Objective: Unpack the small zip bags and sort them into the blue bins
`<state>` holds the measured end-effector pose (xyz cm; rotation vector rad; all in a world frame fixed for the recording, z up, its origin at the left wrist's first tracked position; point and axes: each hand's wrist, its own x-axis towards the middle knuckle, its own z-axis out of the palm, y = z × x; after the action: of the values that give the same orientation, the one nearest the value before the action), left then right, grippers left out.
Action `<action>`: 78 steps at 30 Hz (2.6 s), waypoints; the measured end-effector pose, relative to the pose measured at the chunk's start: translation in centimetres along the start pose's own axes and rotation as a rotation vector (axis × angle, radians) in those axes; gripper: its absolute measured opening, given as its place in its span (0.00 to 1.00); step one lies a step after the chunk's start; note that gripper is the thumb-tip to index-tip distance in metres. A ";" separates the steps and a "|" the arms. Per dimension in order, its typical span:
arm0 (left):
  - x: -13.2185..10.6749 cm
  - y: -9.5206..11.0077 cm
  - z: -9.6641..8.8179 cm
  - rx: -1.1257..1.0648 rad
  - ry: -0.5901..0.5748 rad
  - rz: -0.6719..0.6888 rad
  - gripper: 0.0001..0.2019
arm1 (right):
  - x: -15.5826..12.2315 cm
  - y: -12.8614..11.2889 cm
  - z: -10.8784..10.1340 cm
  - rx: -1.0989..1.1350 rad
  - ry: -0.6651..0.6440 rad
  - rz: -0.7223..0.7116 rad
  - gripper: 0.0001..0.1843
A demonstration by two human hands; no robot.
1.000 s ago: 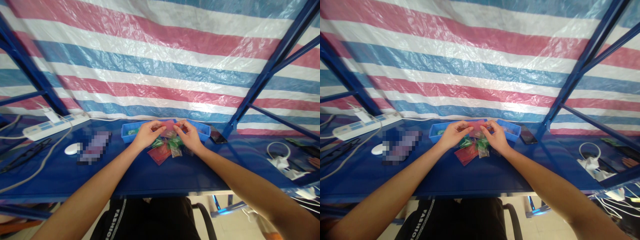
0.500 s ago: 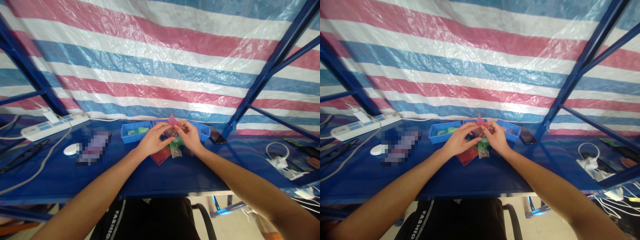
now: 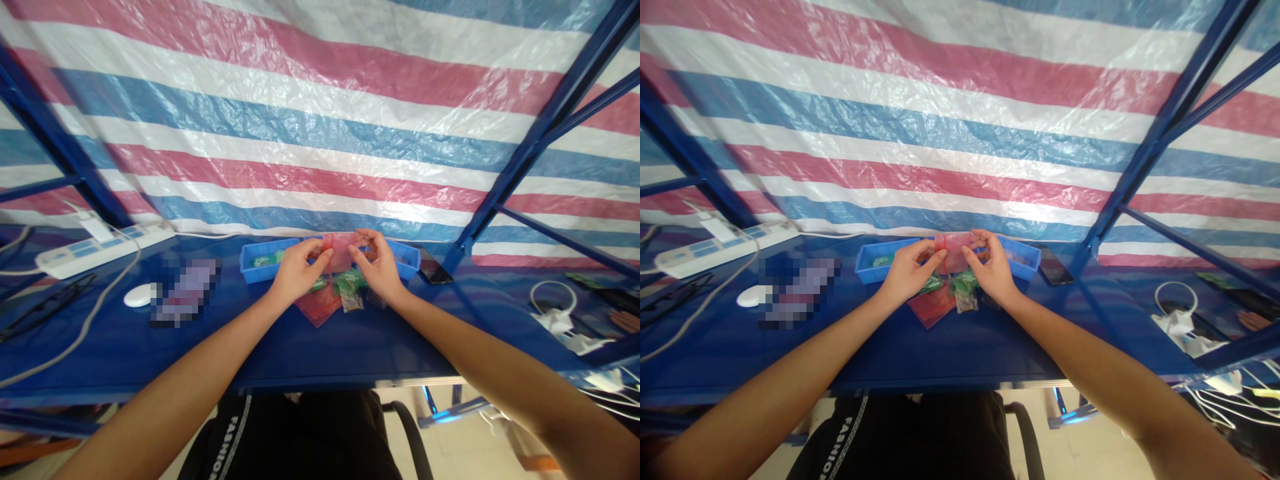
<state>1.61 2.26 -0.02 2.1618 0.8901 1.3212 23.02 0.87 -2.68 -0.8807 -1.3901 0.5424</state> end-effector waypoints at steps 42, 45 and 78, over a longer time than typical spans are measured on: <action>0.2 -1.6 0.9 -0.305 0.065 -0.043 0.32 | -0.3 -0.4 -0.1 0.025 -0.228 0.053 0.19; 0.2 -1.4 0.6 -0.245 0.049 -0.052 0.32 | -0.5 -0.6 -0.1 0.011 -0.233 0.041 0.18; 0.4 -2.1 0.2 -0.041 0.054 -0.006 0.15 | 1.5 1.0 -0.7 0.195 0.042 0.240 0.26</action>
<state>1.29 3.96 -1.27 2.1002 0.8817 1.3890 24.07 2.47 -2.50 -0.8996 -1.1779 0.8230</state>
